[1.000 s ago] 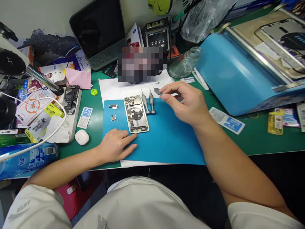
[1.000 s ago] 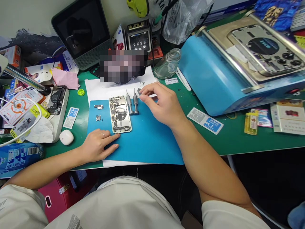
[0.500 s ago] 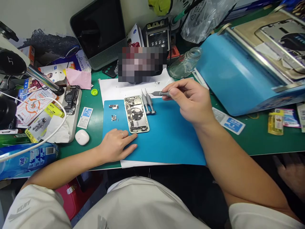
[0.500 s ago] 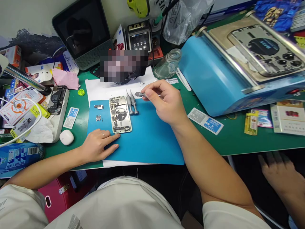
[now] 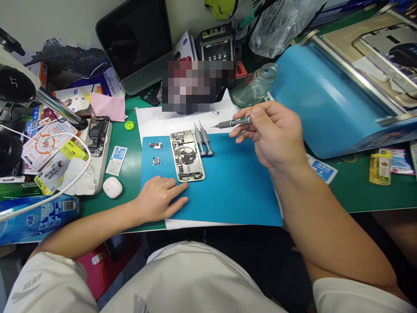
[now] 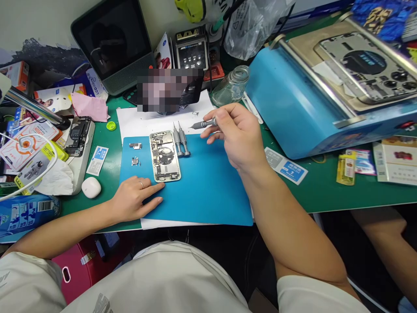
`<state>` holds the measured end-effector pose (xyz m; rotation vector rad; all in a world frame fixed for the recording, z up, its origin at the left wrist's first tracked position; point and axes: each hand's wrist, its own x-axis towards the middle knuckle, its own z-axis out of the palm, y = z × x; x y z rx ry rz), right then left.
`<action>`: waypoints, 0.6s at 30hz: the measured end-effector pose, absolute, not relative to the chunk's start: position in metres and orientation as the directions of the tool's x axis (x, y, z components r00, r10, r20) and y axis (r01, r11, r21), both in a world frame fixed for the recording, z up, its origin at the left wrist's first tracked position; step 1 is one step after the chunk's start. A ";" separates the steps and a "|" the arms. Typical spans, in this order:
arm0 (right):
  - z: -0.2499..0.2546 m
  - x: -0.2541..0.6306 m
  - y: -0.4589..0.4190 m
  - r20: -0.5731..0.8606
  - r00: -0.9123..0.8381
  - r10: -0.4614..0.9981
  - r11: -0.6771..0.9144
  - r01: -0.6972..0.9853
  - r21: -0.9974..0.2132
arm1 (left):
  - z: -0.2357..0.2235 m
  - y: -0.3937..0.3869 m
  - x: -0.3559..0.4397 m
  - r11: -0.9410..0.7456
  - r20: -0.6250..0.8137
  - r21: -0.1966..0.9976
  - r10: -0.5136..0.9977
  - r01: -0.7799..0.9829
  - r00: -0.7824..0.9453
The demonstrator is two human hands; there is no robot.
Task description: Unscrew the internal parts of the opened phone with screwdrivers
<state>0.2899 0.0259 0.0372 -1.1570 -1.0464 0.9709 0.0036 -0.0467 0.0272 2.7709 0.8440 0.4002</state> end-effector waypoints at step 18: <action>0.047 0.284 0.023 0.401 0.421 0.813 0.391 0.115 -0.913 | 0.027 -0.046 0.004 -0.815 0.190 0.287 0.564 0.503 0.804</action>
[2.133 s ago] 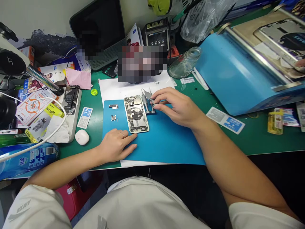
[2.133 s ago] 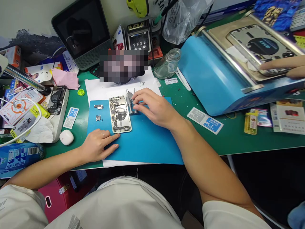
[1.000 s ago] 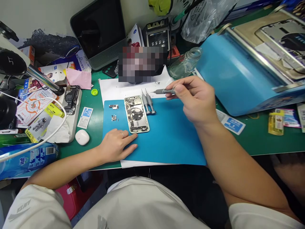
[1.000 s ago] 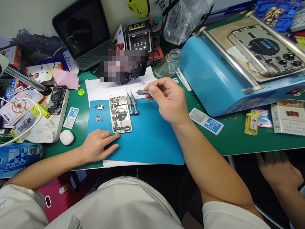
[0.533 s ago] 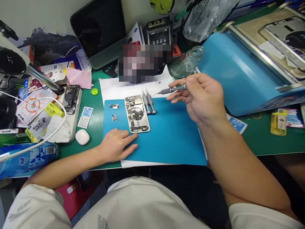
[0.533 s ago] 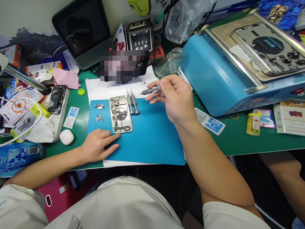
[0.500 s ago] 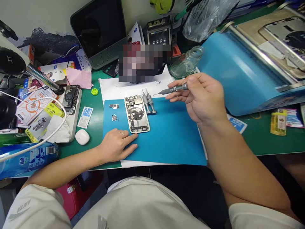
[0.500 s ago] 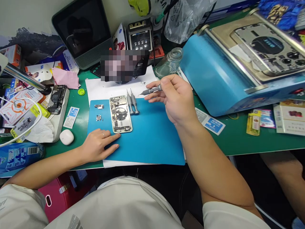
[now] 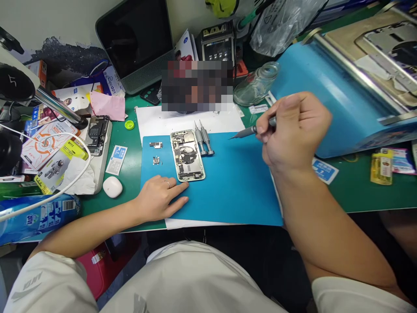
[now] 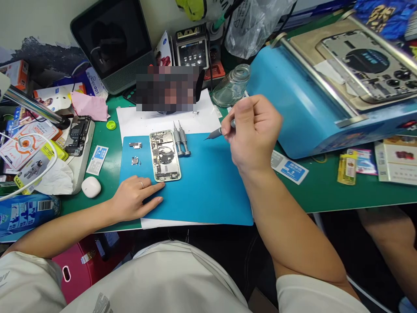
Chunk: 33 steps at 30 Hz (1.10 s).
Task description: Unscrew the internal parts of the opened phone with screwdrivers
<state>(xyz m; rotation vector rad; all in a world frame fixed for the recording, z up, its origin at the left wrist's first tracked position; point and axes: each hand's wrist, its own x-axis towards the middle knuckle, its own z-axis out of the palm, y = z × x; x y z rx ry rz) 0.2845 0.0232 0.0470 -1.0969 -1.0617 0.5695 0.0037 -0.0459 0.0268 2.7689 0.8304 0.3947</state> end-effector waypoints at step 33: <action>0.023 0.282 0.014 0.512 0.013 0.859 0.366 0.682 -0.633 | 0.027 -0.047 0.004 -0.817 0.189 0.278 0.563 0.506 0.805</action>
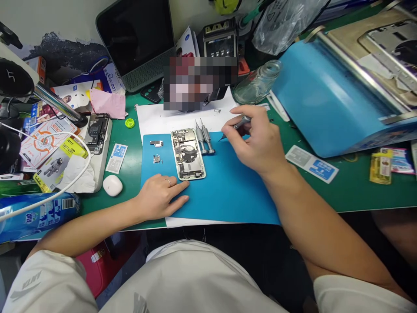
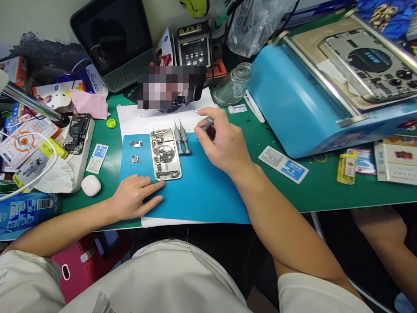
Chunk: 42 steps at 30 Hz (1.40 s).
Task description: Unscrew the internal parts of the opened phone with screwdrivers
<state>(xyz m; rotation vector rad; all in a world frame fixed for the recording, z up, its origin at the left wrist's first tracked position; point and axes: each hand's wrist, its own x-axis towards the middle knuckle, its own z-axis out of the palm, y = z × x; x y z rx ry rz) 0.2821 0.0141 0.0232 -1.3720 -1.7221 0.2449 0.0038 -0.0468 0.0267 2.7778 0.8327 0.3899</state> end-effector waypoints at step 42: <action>0.005 0.220 -0.011 0.837 -0.230 0.497 0.865 0.212 -0.455 | 0.029 -0.056 0.002 -0.750 0.064 0.056 0.662 0.659 0.747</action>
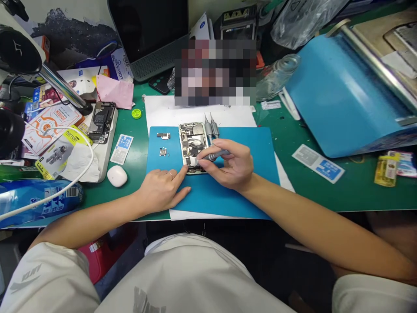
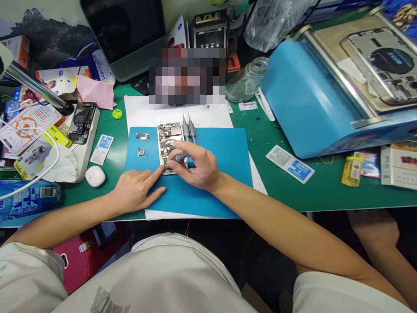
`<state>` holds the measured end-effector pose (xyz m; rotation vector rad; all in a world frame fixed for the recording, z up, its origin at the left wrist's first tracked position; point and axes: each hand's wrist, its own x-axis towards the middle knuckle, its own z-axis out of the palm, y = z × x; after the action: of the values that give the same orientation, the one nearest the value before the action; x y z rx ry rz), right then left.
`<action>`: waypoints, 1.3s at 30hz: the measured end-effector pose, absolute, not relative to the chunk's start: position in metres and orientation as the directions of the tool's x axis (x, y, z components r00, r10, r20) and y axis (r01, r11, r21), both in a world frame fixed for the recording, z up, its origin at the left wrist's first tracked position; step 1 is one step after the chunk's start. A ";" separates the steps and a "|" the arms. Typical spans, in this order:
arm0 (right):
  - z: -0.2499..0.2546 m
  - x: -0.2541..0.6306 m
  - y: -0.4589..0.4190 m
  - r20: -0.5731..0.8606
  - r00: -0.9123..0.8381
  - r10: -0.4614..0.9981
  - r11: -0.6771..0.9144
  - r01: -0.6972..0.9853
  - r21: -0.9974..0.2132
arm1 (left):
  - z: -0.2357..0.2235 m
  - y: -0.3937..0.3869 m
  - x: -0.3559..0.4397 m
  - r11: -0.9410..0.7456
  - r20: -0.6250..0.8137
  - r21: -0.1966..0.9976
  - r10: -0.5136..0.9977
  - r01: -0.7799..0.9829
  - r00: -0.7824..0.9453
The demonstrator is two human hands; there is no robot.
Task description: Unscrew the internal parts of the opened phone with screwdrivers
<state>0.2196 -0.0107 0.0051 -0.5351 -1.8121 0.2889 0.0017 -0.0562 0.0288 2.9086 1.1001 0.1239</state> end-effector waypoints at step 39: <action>0.002 0.219 -0.014 0.772 -0.315 0.552 0.830 0.295 -0.473 | 0.033 -0.057 0.010 -0.755 -0.009 0.006 0.655 0.655 0.755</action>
<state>0.2189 -0.0144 0.0019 -0.6326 -1.9194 0.2944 0.0095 -0.0572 0.0332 2.9351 1.0957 -0.0106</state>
